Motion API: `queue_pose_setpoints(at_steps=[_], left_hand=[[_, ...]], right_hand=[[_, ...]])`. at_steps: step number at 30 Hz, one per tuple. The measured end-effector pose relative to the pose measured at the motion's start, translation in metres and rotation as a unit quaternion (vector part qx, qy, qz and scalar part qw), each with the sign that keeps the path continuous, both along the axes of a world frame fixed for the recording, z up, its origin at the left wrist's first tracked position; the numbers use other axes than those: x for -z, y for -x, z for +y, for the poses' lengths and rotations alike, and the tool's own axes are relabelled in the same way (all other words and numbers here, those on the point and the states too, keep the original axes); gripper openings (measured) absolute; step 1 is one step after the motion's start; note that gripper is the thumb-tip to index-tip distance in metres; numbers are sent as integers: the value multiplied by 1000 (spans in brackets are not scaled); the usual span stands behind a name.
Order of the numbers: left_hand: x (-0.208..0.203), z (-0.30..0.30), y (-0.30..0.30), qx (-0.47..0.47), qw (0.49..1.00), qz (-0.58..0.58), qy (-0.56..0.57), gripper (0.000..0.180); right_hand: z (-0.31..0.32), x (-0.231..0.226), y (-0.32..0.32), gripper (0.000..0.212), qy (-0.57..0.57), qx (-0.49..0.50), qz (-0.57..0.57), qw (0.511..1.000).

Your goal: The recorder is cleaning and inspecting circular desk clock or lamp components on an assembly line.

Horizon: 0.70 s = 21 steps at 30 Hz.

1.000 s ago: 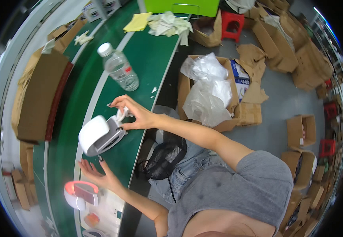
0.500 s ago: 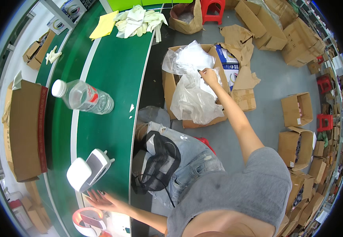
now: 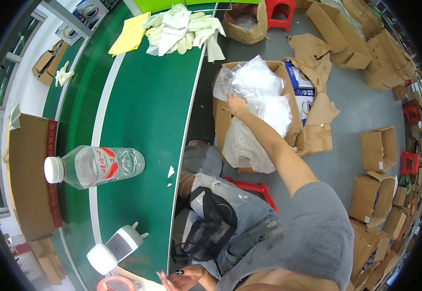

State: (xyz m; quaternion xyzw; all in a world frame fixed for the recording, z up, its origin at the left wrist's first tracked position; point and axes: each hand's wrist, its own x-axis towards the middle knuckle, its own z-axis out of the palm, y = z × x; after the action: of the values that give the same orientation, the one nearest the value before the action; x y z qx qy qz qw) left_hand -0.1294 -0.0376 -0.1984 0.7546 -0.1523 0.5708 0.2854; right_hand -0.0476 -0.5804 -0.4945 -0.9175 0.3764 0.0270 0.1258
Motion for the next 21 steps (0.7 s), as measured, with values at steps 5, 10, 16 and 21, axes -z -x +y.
queue_pose_setpoints(at_steps=[5,10,16,21], left_hand=[[3,-12,13,83,994,64,-19,44],[-1,-30,24,205,970,127,-12,40],[-18,-98,19,437,812,386,15,21],[-82,-164,-2,527,730,434,15,26]], right_hand=[[-14,3,-21,23,-1,118,-206,971],[-52,-70,33,22,-149,61,-435,886],[40,-281,113,21,-383,35,-423,821],[149,-373,140,17,-348,-97,-465,808]])
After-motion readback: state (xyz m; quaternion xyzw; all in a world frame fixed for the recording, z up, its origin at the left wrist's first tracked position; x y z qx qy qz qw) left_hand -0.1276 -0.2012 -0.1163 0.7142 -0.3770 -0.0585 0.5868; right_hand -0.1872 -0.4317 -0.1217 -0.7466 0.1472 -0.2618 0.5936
